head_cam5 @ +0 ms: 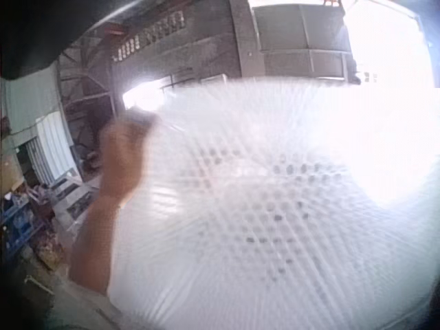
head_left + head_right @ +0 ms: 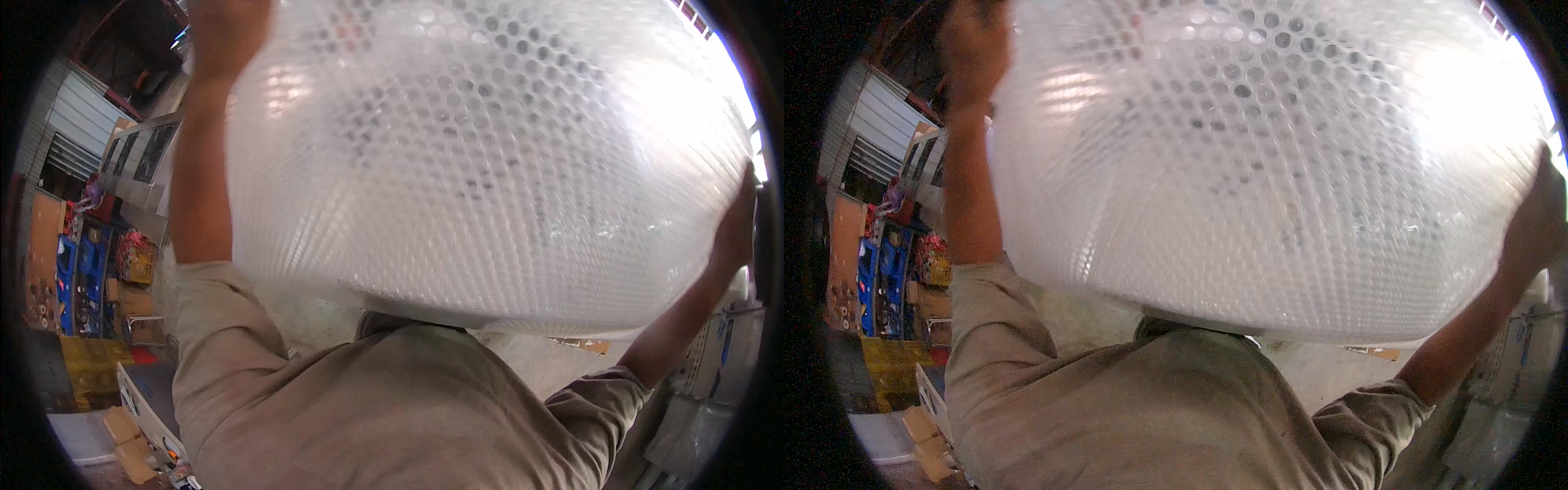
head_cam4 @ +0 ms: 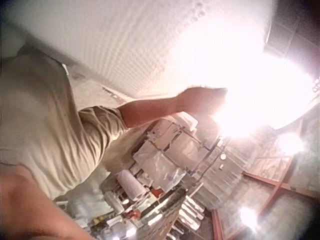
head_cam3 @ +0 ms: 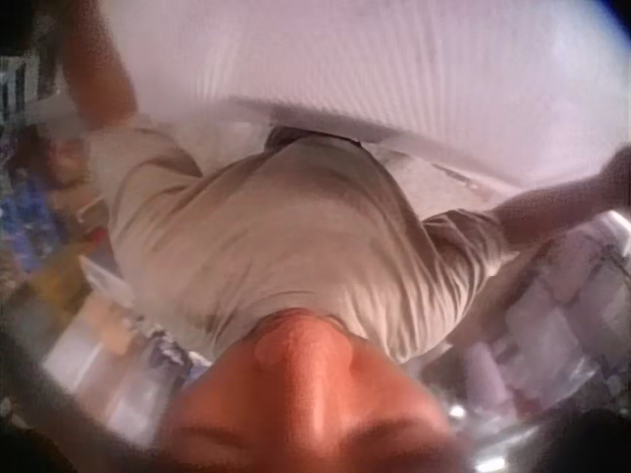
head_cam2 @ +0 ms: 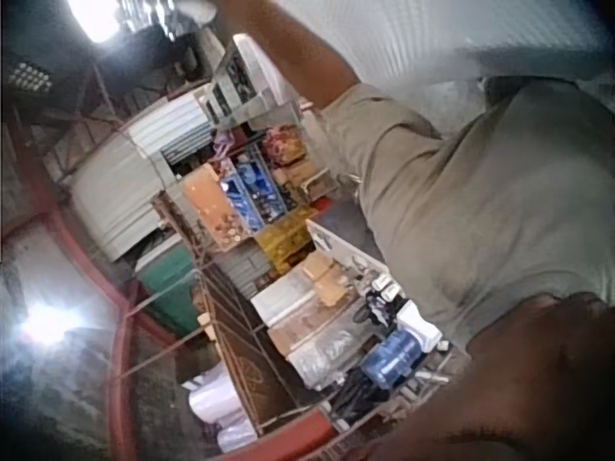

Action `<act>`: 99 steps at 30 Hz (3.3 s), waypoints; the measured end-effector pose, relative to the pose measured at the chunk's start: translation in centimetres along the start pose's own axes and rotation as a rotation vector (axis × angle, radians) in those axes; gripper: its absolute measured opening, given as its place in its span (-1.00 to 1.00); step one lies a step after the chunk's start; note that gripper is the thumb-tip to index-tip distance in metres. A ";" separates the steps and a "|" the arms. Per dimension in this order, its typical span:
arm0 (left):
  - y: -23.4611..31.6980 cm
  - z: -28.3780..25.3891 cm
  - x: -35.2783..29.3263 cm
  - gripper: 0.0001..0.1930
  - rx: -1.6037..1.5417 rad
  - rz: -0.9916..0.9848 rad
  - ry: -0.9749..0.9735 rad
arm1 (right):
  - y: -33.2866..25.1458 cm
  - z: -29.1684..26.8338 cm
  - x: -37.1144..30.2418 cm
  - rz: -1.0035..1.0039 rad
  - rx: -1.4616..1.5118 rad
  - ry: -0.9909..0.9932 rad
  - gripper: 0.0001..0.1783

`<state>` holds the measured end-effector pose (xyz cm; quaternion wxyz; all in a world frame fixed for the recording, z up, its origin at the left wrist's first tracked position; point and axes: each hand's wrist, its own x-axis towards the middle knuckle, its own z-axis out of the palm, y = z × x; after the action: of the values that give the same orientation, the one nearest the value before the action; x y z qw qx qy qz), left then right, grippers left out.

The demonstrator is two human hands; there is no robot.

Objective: The person wraps a large rectangular object with bubble wrap and secures it with packing tape. They fold the bubble wrap over the object, smooth it down, and apply tape to seal the edges.

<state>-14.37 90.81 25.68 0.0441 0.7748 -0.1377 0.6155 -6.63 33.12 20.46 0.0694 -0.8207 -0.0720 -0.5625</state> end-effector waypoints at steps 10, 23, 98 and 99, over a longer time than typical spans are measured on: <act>-1.0 15.8 -14.1 -0.59 0.214 -0.302 -0.751 | -3.6 13.0 -4.9 0.104 0.059 -0.735 -0.41; 22.5 11.9 -12.9 -0.06 -0.248 -0.027 -1.024 | 0.6 13.3 -4.6 -0.313 -0.041 -0.329 -0.41; 87.0 38.6 -19.5 -0.57 1.045 -1.033 -0.153 | 26.5 60.4 3.8 0.118 1.602 -0.620 -0.56; 87.8 38.7 -19.6 -0.64 1.055 -1.048 -0.104 | 26.1 56.8 1.6 0.020 1.487 -0.352 -0.57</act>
<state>-5.46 0.61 -11.35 -0.0526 0.6853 0.5617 0.4605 50.99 18.64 0.82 0.5961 -0.6363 -0.4343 -0.2263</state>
